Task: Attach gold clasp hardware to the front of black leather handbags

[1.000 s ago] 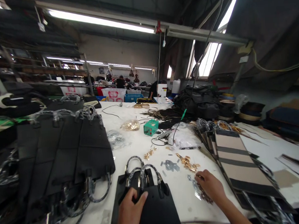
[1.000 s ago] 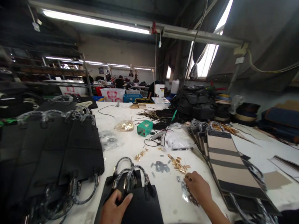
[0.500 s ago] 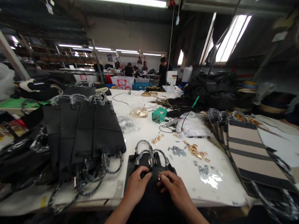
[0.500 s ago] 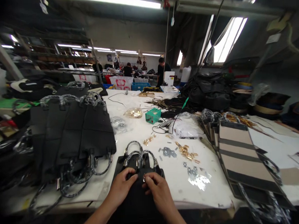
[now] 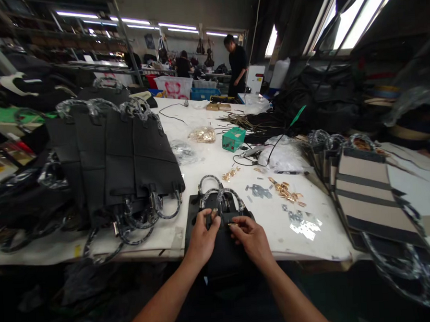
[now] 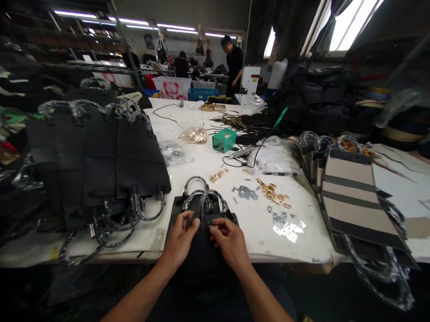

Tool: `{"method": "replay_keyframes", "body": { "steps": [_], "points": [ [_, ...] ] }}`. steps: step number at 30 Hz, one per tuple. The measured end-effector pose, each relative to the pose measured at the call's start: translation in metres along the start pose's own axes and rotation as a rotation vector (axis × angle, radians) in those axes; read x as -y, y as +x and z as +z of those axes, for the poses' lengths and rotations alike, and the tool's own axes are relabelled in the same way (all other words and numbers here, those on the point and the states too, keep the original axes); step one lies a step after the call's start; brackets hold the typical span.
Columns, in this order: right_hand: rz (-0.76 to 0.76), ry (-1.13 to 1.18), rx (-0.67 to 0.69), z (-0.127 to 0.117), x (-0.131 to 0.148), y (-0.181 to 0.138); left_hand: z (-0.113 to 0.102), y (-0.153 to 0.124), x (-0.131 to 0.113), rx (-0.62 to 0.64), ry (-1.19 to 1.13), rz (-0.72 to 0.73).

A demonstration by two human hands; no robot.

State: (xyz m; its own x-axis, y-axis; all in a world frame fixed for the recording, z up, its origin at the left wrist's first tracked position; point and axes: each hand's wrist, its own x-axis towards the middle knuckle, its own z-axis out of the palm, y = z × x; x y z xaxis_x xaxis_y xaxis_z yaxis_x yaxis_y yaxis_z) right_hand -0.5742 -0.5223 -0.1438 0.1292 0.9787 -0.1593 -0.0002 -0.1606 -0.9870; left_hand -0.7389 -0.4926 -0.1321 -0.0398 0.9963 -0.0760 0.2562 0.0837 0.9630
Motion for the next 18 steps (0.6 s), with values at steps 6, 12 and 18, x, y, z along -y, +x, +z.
{"method": "replay_keyframes", "body": {
  "steps": [6, 12, 18],
  "points": [
    [-0.146, -0.097, -0.034, 0.000, -0.006, -0.005, -0.016, -0.007, -0.009, 0.234, -0.501, -0.423],
    [-0.036, -0.085, -0.060, 0.006, 0.005, -0.005, -0.033, -0.003, -0.003, 0.233, -0.448, -0.454],
    [-0.149, -0.306, -0.061, 0.018, 0.023, -0.010, -0.032, -0.004, 0.000, 0.225, -0.226, -0.309]
  ]
}}
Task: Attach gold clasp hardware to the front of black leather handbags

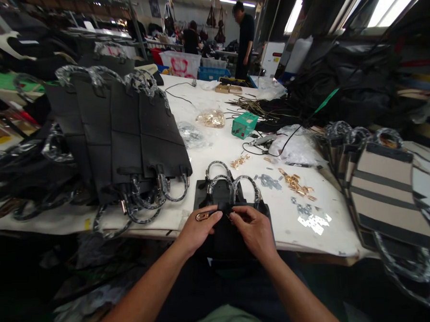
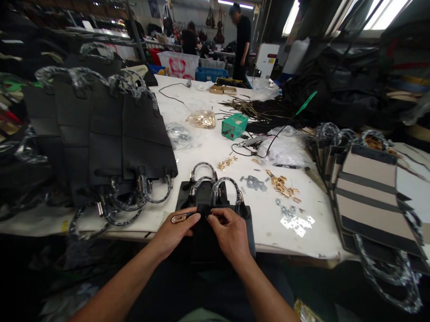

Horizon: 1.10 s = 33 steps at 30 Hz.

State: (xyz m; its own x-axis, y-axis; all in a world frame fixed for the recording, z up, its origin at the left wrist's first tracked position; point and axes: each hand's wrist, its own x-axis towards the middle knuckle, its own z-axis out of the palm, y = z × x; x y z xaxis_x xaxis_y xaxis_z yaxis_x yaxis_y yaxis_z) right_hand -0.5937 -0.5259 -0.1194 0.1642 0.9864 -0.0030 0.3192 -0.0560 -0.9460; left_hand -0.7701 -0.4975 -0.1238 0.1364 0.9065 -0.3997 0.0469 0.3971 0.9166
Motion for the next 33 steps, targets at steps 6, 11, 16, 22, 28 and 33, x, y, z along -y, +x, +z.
{"method": "replay_keyframes", "body": {
  "steps": [6, 11, 16, 22, 28, 33],
  "points": [
    [-0.082, -0.147, 0.006, 0.003, 0.006, -0.004, 0.003, -0.002, 0.006, -0.032, -0.017, 0.035],
    [-0.130, -0.271, -0.015, 0.003, 0.011, -0.006, 0.003, -0.001, 0.007, -0.011, -0.029, 0.063],
    [-0.236, -0.375, -0.024, 0.012, 0.016, -0.003, 0.003, 0.000, 0.006, 0.055, -0.021, 0.122],
    [-0.025, -0.213, 0.020, 0.014, 0.013, 0.004, 0.001, 0.001, 0.006, 0.055, -0.076, 0.112],
    [0.061, -0.078, 0.043, 0.010, 0.007, -0.001, 0.000, 0.001, 0.006, 0.015, -0.223, -0.016],
    [0.133, -0.024, 0.038, 0.010, 0.010, -0.002, 0.000, 0.002, 0.004, 0.000, -0.260, -0.045]
  ]
}}
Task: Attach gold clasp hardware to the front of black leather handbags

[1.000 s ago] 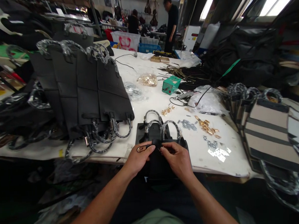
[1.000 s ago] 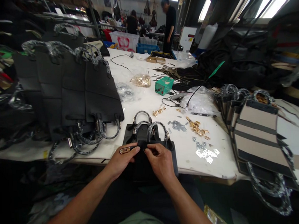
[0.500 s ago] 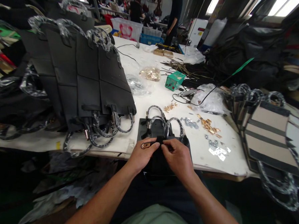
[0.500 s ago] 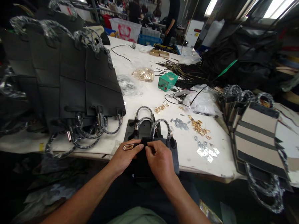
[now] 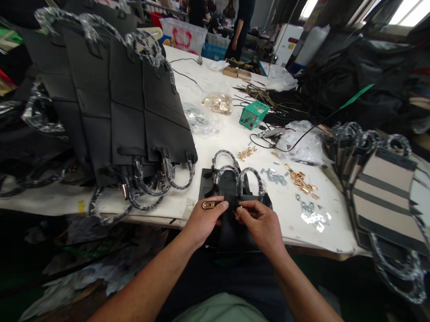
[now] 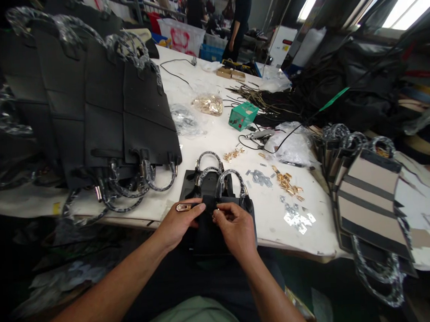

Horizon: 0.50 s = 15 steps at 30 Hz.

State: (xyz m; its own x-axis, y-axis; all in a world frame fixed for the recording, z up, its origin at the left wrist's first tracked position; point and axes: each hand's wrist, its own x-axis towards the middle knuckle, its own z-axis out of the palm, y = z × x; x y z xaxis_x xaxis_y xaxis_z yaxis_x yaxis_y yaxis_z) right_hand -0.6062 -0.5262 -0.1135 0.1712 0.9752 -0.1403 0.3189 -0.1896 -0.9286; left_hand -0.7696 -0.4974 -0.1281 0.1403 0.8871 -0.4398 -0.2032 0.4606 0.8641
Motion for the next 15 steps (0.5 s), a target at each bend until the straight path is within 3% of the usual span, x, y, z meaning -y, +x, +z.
{"method": "replay_keyframes", "body": {
  "steps": [7, 15],
  "points": [
    [0.005, -0.014, -0.039, 0.003, 0.002, 0.002, 0.000, -0.001, -0.003, 0.034, 0.024, -0.004],
    [-0.245, -0.296, -0.142, 0.012, 0.006, -0.001, -0.002, 0.001, 0.000, 0.029, 0.082, 0.043]
  ]
}}
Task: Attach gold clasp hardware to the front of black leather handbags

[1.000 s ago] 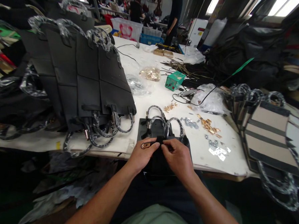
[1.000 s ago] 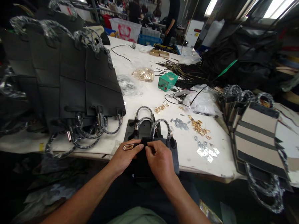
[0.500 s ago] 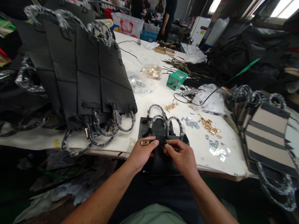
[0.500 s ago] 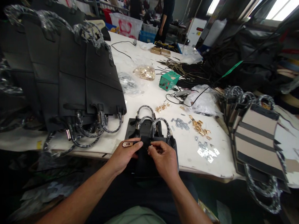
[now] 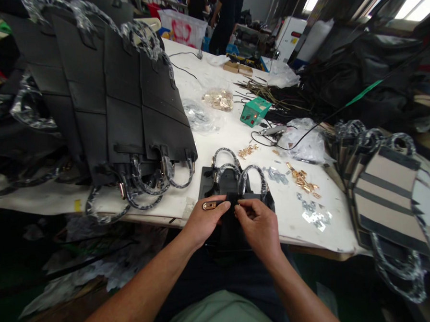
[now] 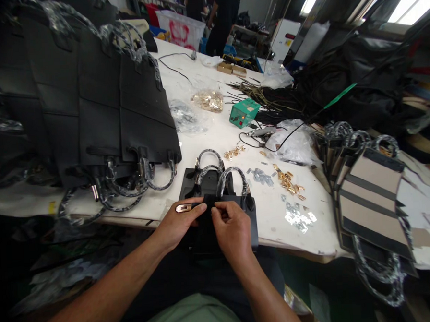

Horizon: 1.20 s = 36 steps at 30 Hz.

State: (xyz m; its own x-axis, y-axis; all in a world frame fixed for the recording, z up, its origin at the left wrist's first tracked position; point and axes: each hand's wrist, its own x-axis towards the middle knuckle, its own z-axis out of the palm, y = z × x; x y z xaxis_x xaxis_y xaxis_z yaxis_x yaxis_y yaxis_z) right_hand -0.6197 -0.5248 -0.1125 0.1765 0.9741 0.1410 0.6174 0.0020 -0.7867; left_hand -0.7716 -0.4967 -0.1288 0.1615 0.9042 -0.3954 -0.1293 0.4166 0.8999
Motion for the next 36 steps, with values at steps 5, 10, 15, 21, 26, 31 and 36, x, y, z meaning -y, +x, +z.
{"method": "replay_keyframes", "body": {
  "steps": [5, 10, 15, 21, 26, 31, 36],
  "points": [
    [0.115, 0.138, 0.114, -0.005, -0.002, 0.010, 0.000, 0.000, 0.000, 0.003, -0.035, -0.014],
    [0.103, 0.113, 0.068, -0.006, -0.002, 0.007, 0.000, -0.001, -0.003, -0.013, -0.032, -0.028],
    [-0.158, -0.089, 0.000, -0.001, 0.001, 0.000, 0.000, 0.001, -0.005, -0.036, -0.003, -0.039],
    [0.008, 0.008, -0.012, 0.002, -0.003, -0.002, 0.000, 0.001, -0.004, -0.027, 0.015, -0.026],
    [0.057, 0.094, 0.043, 0.000, -0.006, -0.007, 0.001, 0.001, -0.002, -0.032, -0.003, -0.024],
    [0.057, 0.082, 0.009, 0.002, -0.009, -0.013, 0.001, 0.001, -0.004, -0.038, -0.013, -0.061],
    [0.118, 0.112, -0.032, 0.005, -0.006, -0.017, 0.002, 0.001, -0.006, -0.040, -0.018, -0.072]
  ]
}}
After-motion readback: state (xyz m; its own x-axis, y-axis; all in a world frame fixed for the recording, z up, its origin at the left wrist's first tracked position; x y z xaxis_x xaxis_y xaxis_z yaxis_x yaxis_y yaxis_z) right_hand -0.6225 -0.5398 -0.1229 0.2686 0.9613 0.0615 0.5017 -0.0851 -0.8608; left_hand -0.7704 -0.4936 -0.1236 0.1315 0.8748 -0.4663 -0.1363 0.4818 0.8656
